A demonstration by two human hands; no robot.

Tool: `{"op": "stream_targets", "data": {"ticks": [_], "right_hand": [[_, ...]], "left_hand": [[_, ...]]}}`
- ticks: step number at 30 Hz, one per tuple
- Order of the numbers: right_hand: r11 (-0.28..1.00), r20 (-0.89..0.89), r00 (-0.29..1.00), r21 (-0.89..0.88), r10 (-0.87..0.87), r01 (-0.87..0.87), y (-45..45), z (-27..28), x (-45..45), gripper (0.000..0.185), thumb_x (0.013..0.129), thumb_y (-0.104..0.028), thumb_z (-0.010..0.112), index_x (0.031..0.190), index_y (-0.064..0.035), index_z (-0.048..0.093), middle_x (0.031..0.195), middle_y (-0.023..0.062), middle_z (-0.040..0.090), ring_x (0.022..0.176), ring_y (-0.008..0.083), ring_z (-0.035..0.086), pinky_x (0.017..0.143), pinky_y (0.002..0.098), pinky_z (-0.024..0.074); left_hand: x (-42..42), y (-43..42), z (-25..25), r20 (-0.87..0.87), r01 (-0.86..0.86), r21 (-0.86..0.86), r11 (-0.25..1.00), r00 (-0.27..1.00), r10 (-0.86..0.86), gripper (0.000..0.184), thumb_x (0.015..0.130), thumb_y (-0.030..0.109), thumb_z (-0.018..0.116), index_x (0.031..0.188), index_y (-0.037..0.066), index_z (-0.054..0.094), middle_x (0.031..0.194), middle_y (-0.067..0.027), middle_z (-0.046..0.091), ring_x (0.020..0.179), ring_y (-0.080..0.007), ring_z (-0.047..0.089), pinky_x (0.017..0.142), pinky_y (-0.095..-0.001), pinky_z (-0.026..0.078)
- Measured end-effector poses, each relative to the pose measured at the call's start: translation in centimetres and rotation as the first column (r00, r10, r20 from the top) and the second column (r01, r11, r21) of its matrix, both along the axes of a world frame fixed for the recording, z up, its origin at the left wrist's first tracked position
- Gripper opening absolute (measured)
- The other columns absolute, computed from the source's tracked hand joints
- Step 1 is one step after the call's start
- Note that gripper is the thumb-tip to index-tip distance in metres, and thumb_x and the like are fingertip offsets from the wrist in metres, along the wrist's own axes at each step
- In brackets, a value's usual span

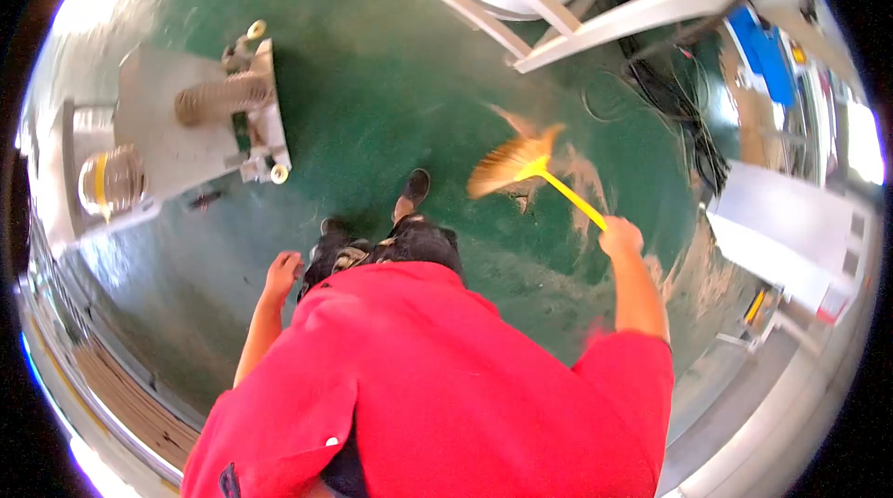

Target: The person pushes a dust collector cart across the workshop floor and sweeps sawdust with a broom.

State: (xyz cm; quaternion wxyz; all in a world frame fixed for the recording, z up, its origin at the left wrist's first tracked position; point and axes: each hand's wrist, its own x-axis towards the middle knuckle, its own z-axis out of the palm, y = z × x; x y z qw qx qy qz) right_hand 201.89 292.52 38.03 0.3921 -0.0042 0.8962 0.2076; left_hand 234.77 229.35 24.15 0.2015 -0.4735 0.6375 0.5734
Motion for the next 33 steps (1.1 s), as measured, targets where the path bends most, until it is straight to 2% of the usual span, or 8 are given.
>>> {"op": "stream_targets", "data": {"ticks": [5,8,11,20,24,26,28,33], "right_hand": [[0.986,-0.069,0.985,-0.050,-0.161,0.157,-3.9,7.3,6.0,0.048,0.082,-0.016,0.062,0.130,-0.0195,0.055,0.109,0.0150,0.065,0.105,0.0330,0.061,0.090,0.0402,0.0483],[0.929,-0.131,0.988,-0.347,0.085,-0.126,-3.1,4.8,10.6,0.059,0.082,-0.012,0.064,0.138,-0.0201,0.048,0.092,0.0149,0.069,0.083,0.0281,0.068,0.070,0.0380,0.0536],[0.799,0.310,0.867,-0.354,-0.390,0.486,-18.4,9.2,13.5,0.063,0.081,-0.009,0.064,0.140,-0.0190,0.045,0.067,0.0083,0.061,0.050,0.0183,0.059,0.044,0.0316,0.0460],[0.803,0.723,0.686,-0.454,0.080,0.385,-40.5,0.5,22.2,0.061,0.082,-0.005,0.060,0.140,-0.0174,0.045,0.058,0.0012,0.051,0.039,0.0101,0.046,0.034,0.0281,0.0353],[0.777,0.733,0.650,-0.524,0.204,0.348,-51.0,-8.7,28.1,0.029,0.085,-0.017,0.068,0.111,-0.0071,0.060,0.061,0.0040,0.054,0.038,0.0121,0.048,0.032,0.0291,0.0365],[0.741,0.435,0.663,-0.610,0.609,-0.281,-56.7,-13.7,32.2,0.034,0.085,-0.035,0.062,0.102,-0.0054,0.067,0.083,0.0161,0.069,0.073,0.0300,0.068,0.062,0.0424,0.0536],[0.567,0.146,0.662,-0.669,0.735,-0.482,-59.6,-16.7,37.0,0.033,0.087,-0.034,0.055,0.097,-0.0065,0.070,0.097,0.0141,0.070,0.093,0.0313,0.067,0.080,0.0422,0.0530],[0.777,0.267,0.814,-0.547,0.515,-0.312,-56.5,-19.6,38.6,0.032,0.087,-0.028,0.055,0.108,-0.0085,0.068,0.110,0.0155,0.066,0.102,0.0314,0.065,0.084,0.0437,0.0523]], "left_hand": [[2.3,-1.9,-2.5,-0.087,-0.016,0.107,0.994,0.996,0.025,0.026,0.090,0.025,0.056,0.098,0.001,0.061,0.084,-0.0050,0.062,0.076,-0.0142,0.058,0.069,-0.0281,0.047],[4.8,-4.0,-3.1,-0.107,-0.034,0.090,0.995,0.993,0.044,0.030,0.089,0.029,0.057,0.098,0.001,0.061,0.083,-0.0057,0.063,0.073,-0.0146,0.058,0.067,-0.0285,0.047],[9.5,-6.7,-5.5,-0.058,-0.022,0.066,0.998,0.998,0.026,0.030,0.091,0.029,0.054,0.103,0.002,0.060,0.090,-0.0077,0.064,0.077,-0.0165,0.059,0.069,-0.0294,0.047],[30.2,-10.6,-3.0,0.113,-0.429,0.045,0.902,0.900,0.422,0.029,0.088,0.027,0.057,0.103,0.003,0.062,0.087,-0.0081,0.066,0.072,-0.0154,0.061,0.063,-0.0307,0.048],[38.8,-6.2,-1.1,0.244,-0.525,-0.030,0.851,0.822,0.516,0.030,0.088,0.028,0.056,0.104,0.003,0.062,0.089,-0.0074,0.066,0.071,-0.0153,0.061,0.062,-0.0309,0.047],[42.3,-3.0,-0.2,0.296,-0.578,-0.052,0.814,0.770,0.565,0.031,0.089,0.029,0.055,0.105,0.004,0.061,0.089,-0.0072,0.066,0.072,-0.0153,0.061,0.063,-0.0308,0.047],[44.9,0.3,1.5,0.269,-0.551,-0.064,0.832,0.794,0.546,0.031,0.089,0.029,0.056,0.107,0.004,0.060,0.090,-0.0071,0.066,0.074,-0.0151,0.061,0.063,-0.0304,0.046],[48.5,7.5,5.3,0.254,-0.609,-0.091,0.788,0.751,0.610,0.031,0.091,0.027,0.055,0.108,0.002,0.060,0.092,-0.0078,0.066,0.079,-0.0171,0.061,0.069,-0.0312,0.048]]}}
